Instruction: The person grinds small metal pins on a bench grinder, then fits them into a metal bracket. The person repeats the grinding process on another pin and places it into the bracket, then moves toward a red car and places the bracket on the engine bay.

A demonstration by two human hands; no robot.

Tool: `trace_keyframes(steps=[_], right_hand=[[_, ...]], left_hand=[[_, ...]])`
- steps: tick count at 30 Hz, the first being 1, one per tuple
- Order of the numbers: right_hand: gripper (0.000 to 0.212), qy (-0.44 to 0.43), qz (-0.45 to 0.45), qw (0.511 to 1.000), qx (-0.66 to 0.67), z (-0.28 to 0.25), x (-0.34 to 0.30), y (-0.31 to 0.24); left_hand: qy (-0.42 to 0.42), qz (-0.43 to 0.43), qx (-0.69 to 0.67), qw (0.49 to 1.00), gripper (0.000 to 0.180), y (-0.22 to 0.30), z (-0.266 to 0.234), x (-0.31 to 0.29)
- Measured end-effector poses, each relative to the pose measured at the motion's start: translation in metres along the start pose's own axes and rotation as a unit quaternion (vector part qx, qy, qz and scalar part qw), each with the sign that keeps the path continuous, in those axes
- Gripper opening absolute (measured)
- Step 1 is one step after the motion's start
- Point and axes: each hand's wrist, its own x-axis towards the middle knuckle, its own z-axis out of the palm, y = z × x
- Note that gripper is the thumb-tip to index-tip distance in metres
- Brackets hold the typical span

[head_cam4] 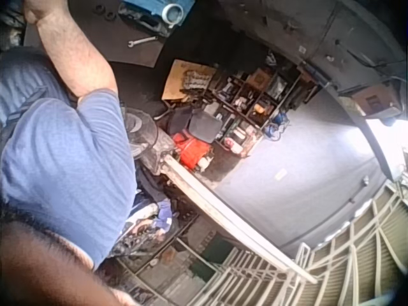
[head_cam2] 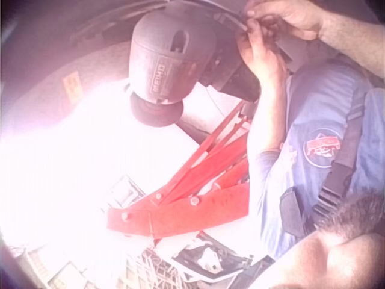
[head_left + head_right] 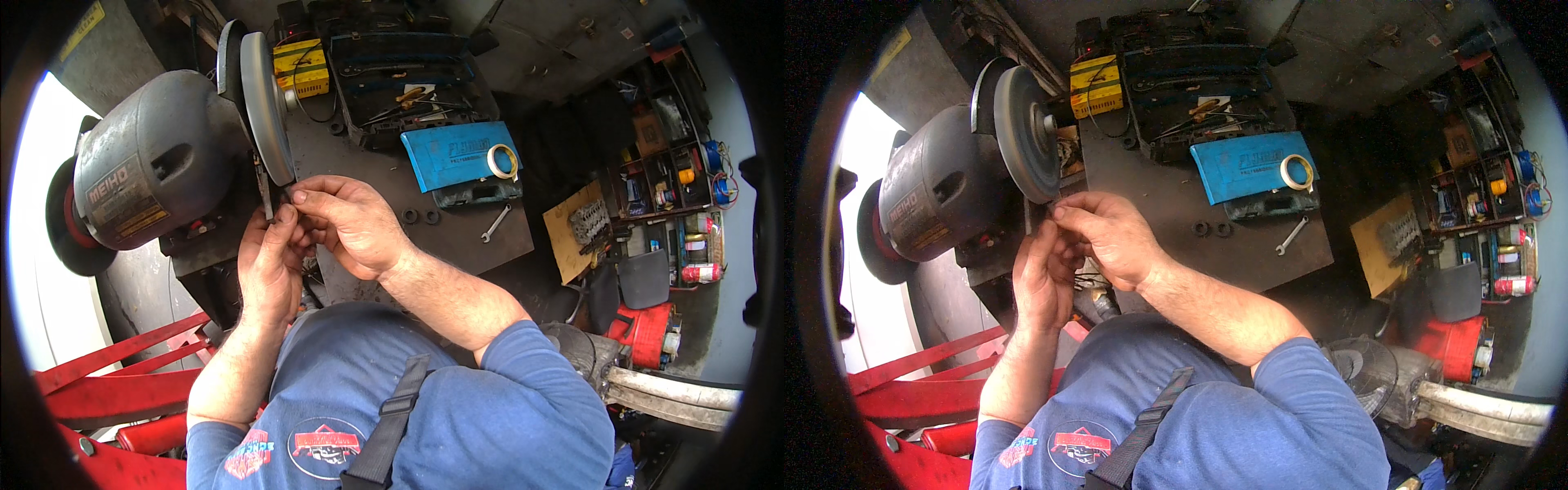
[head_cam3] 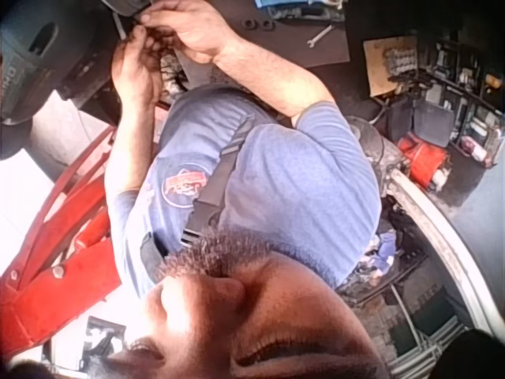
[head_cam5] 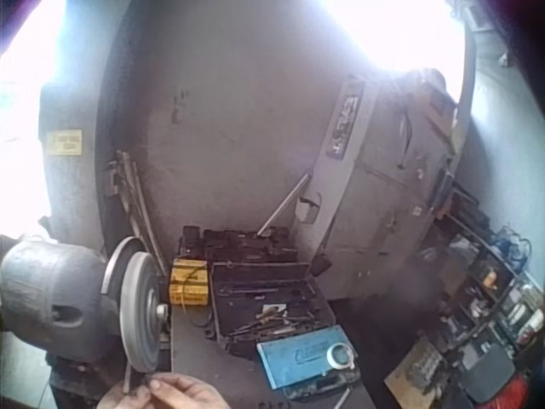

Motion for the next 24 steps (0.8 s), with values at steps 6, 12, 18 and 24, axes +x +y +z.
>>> trace_keyframes(steps=[6,12,18,24], right_hand=[[0.018,0.002,-0.003,1.0,0.0,-0.001,0.0,-0.001],[0.019,-0.016,0.005,1.0,0.002,-0.005,0.002,-0.002],[0.016,-0.001,-0.09,0.992,-0.089,0.005,-0.004,-0.003],[0.014,-0.1,-0.261,0.932,-0.23,0.01,-0.04,-0.018]], left_hand=[[0.002,0.003,0.005,1.0,0.04,0.0,0.002,0.0],[0.001,0.005,0.008,1.0,0.041,0.0,0.003,0.0],[-0.02,0.021,-0.002,1.0,0.039,-0.002,-0.001,-0.002],[-0.11,0.11,0.062,0.986,0.038,0.001,-0.004,-0.029]])
